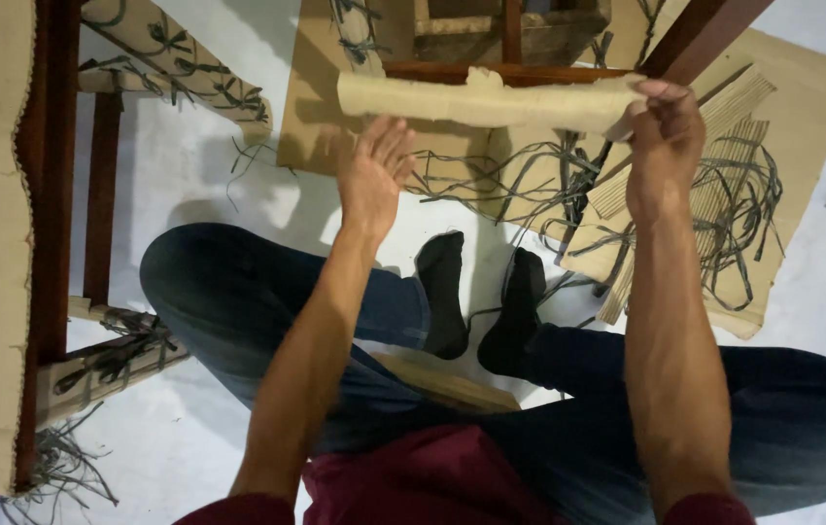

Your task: Wrapping furniture legs with protective padding and securing them with plastic ties.

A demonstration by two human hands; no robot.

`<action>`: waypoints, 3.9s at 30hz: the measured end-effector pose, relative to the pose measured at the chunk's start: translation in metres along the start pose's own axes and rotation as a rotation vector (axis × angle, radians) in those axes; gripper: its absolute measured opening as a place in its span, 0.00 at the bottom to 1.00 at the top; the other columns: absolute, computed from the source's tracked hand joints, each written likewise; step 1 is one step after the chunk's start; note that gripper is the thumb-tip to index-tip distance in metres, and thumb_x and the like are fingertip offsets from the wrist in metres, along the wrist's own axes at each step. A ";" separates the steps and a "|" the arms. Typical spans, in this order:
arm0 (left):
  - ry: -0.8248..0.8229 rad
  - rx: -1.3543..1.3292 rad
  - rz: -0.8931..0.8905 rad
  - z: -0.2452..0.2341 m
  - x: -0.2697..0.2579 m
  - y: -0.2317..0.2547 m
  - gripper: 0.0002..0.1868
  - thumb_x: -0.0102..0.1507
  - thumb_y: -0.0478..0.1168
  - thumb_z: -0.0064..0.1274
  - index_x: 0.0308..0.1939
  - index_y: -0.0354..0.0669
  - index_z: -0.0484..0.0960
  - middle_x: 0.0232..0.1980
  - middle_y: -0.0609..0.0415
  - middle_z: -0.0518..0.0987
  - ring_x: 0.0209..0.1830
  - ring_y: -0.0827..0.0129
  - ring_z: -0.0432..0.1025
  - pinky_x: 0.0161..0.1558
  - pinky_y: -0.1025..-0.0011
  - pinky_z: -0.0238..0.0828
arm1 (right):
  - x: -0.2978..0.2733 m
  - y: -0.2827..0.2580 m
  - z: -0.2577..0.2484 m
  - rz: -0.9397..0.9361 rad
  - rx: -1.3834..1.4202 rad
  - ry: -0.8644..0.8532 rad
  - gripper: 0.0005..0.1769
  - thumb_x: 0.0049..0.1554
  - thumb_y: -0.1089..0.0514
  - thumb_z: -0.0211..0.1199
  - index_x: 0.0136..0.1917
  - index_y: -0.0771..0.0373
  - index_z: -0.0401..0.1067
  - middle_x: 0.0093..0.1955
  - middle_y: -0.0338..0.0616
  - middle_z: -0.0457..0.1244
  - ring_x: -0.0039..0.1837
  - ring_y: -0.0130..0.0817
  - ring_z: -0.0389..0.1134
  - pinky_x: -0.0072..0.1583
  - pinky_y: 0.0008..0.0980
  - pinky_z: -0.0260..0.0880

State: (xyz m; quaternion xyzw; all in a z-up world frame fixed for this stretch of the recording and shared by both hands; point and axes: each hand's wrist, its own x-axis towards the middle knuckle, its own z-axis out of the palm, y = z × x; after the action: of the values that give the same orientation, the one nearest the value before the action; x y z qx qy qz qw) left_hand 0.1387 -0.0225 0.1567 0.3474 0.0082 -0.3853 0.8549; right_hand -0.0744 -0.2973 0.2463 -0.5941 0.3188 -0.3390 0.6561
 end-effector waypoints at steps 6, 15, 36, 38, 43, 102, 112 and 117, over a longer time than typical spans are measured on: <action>0.174 0.240 -0.033 -0.006 0.070 -0.016 0.34 0.63 0.61 0.57 0.63 0.46 0.66 0.64 0.48 0.71 0.68 0.59 0.70 0.67 0.63 0.72 | 0.050 0.048 -0.024 -0.177 -0.199 -0.034 0.14 0.67 0.75 0.53 0.61 0.64 0.71 0.61 0.48 0.69 0.60 0.36 0.73 0.62 0.37 0.77; 0.183 0.182 -0.052 -0.017 0.123 -0.065 0.16 0.63 0.45 0.64 0.48 0.42 0.77 0.46 0.53 0.79 0.49 0.65 0.77 0.53 0.67 0.77 | 0.053 0.059 -0.013 -0.316 -0.840 0.020 0.30 0.62 0.76 0.56 0.76 0.65 0.65 0.68 0.60 0.65 0.66 0.48 0.70 0.65 0.41 0.72; -0.032 0.205 -0.118 -0.093 0.103 -0.110 0.10 0.66 0.43 0.54 0.41 0.42 0.72 0.40 0.54 0.75 0.40 0.70 0.73 0.41 0.74 0.72 | 0.050 0.088 -0.012 -0.583 -1.424 -0.171 0.34 0.58 0.70 0.62 0.77 0.73 0.61 0.82 0.70 0.51 0.83 0.65 0.48 0.78 0.57 0.49; -0.366 -0.048 -0.126 -0.109 0.054 -0.121 0.11 0.71 0.42 0.46 0.37 0.42 0.65 0.36 0.58 0.68 0.35 0.78 0.66 0.36 0.80 0.63 | 0.049 0.087 -0.009 -0.628 -1.433 -0.149 0.34 0.58 0.70 0.62 0.77 0.72 0.62 0.82 0.68 0.52 0.83 0.64 0.48 0.78 0.57 0.50; 0.139 0.510 -0.101 -0.169 -0.090 -0.215 0.13 0.69 0.49 0.56 0.45 0.42 0.78 0.37 0.54 0.78 0.32 0.71 0.71 0.33 0.72 0.66 | 0.054 0.078 -0.007 -0.654 -1.402 -0.131 0.37 0.57 0.69 0.64 0.79 0.70 0.61 0.80 0.68 0.51 0.81 0.65 0.49 0.76 0.60 0.50; 0.068 0.954 -0.577 -0.044 -0.161 -0.171 0.08 0.68 0.39 0.53 0.49 0.40 0.79 0.41 0.55 0.81 0.39 0.72 0.76 0.42 0.71 0.74 | 0.244 0.300 -0.156 0.096 -0.329 0.224 0.21 0.66 0.50 0.59 0.63 0.67 0.64 0.59 0.50 0.63 0.59 0.42 0.63 0.57 0.41 0.65; -0.026 0.872 -0.384 -0.044 -0.162 -0.169 0.08 0.67 0.31 0.49 0.50 0.39 0.77 0.43 0.54 0.81 0.40 0.71 0.76 0.40 0.71 0.74 | 0.206 0.257 -0.155 0.033 -0.787 0.467 0.19 0.62 0.49 0.61 0.52 0.70 0.75 0.47 0.52 0.69 0.48 0.43 0.66 0.47 0.42 0.68; -0.091 0.833 -0.303 -0.042 -0.161 -0.168 0.11 0.65 0.29 0.49 0.51 0.39 0.78 0.44 0.55 0.81 0.41 0.72 0.76 0.41 0.71 0.74 | 0.160 0.267 -0.161 0.062 -0.568 0.699 0.17 0.62 0.52 0.60 0.49 0.72 0.76 0.43 0.51 0.68 0.43 0.40 0.65 0.44 0.41 0.68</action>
State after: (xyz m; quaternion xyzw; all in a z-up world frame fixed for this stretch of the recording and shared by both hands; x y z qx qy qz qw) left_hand -0.0751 0.0304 0.0715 0.6398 -0.1344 -0.4914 0.5754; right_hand -0.0982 -0.5030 -0.0370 -0.5907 0.6191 -0.3986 0.3299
